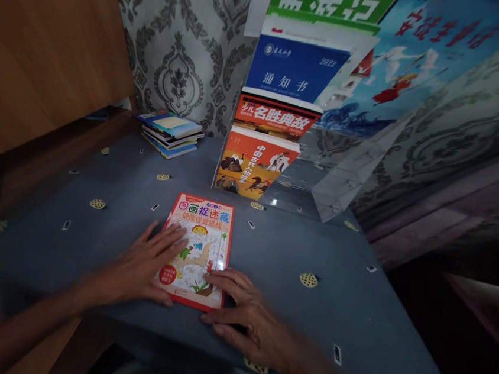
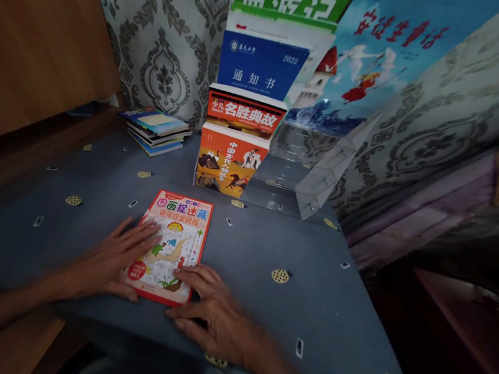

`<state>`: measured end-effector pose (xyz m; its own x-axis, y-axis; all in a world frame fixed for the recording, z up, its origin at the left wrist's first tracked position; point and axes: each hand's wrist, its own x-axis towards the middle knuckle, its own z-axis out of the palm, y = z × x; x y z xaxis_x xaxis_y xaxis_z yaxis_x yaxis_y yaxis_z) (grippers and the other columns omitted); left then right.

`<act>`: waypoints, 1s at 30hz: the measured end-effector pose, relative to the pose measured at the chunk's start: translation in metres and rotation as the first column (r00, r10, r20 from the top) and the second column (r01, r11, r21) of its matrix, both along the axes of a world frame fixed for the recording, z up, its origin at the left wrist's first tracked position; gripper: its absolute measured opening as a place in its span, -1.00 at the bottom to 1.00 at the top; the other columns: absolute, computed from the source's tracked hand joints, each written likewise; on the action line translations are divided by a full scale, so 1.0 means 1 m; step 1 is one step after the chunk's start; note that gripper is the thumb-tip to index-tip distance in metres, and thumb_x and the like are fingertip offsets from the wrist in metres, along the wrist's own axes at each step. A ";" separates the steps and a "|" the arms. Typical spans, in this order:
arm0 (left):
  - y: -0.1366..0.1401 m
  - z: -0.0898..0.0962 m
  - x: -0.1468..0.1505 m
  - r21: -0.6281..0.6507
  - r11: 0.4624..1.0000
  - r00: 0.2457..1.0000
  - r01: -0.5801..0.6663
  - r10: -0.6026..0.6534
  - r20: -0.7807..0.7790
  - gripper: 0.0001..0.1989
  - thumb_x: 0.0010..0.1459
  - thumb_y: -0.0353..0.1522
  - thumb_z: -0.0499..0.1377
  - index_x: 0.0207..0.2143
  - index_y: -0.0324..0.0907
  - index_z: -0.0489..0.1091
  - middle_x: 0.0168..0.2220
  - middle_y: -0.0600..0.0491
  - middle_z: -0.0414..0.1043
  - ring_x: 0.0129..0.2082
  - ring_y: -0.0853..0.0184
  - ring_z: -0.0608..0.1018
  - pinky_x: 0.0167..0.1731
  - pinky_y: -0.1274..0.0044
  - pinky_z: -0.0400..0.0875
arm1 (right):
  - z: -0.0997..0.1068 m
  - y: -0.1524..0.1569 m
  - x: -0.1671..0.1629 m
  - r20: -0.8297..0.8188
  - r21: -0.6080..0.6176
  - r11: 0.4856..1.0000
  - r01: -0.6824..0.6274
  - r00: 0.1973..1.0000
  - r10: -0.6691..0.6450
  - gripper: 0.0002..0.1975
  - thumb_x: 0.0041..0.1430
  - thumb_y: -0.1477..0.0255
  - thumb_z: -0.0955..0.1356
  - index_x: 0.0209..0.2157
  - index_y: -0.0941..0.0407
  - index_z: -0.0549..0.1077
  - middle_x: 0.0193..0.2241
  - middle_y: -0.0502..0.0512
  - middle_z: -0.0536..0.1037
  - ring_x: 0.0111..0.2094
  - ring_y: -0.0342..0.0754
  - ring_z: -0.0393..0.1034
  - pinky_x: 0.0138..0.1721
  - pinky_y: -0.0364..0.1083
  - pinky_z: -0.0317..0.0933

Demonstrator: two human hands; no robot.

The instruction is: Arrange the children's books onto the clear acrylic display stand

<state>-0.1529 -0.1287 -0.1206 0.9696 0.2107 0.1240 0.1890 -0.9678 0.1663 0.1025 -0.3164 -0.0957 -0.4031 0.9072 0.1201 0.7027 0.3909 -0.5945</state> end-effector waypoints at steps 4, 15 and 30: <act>-0.025 0.003 0.029 -0.018 0.996 0.996 0.086 -0.086 -0.014 0.07 0.11 0.25 0.00 0.45 -0.16 -0.24 0.43 -0.23 0.00 0.44 0.05 0.01 0.38 0.11 -0.33 | 0.005 0.003 -0.001 0.027 -0.021 1.000 -0.020 0.999 0.021 -0.74 0.35 0.30 0.33 -0.01 -0.06 0.60 0.27 0.15 0.35 0.31 0.12 0.11 0.25 0.22 0.12; -0.014 0.016 0.071 -0.150 0.982 0.990 0.117 -0.127 -0.057 -0.17 0.29 0.14 -0.10 0.42 -0.14 -0.08 0.44 -0.14 -0.05 0.46 0.14 -0.03 0.39 0.15 -0.37 | -0.009 -0.002 0.004 -0.108 0.082 0.996 0.027 0.994 -0.018 -0.75 0.35 0.31 0.33 -0.01 -0.10 0.58 0.25 0.11 0.38 0.30 0.09 0.17 0.25 0.24 0.16; 0.031 0.013 0.061 -0.110 0.865 0.871 -0.490 0.490 -0.028 -0.35 0.37 -0.06 -0.02 0.35 -0.27 0.11 0.43 -0.35 -0.07 0.43 -0.05 0.01 0.34 0.09 -0.03 | -0.044 0.125 0.005 0.230 0.240 0.955 0.176 0.945 -0.231 -0.50 0.42 0.24 0.16 0.29 0.09 0.30 0.29 0.24 0.33 0.34 0.13 0.16 0.31 0.35 0.01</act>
<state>-0.0922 -0.0974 -0.1076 0.7378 0.6711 0.0728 0.6341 -0.7260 0.2662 0.1078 -0.1910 -0.1395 -0.2548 0.9372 0.2382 0.8963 0.3214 -0.3056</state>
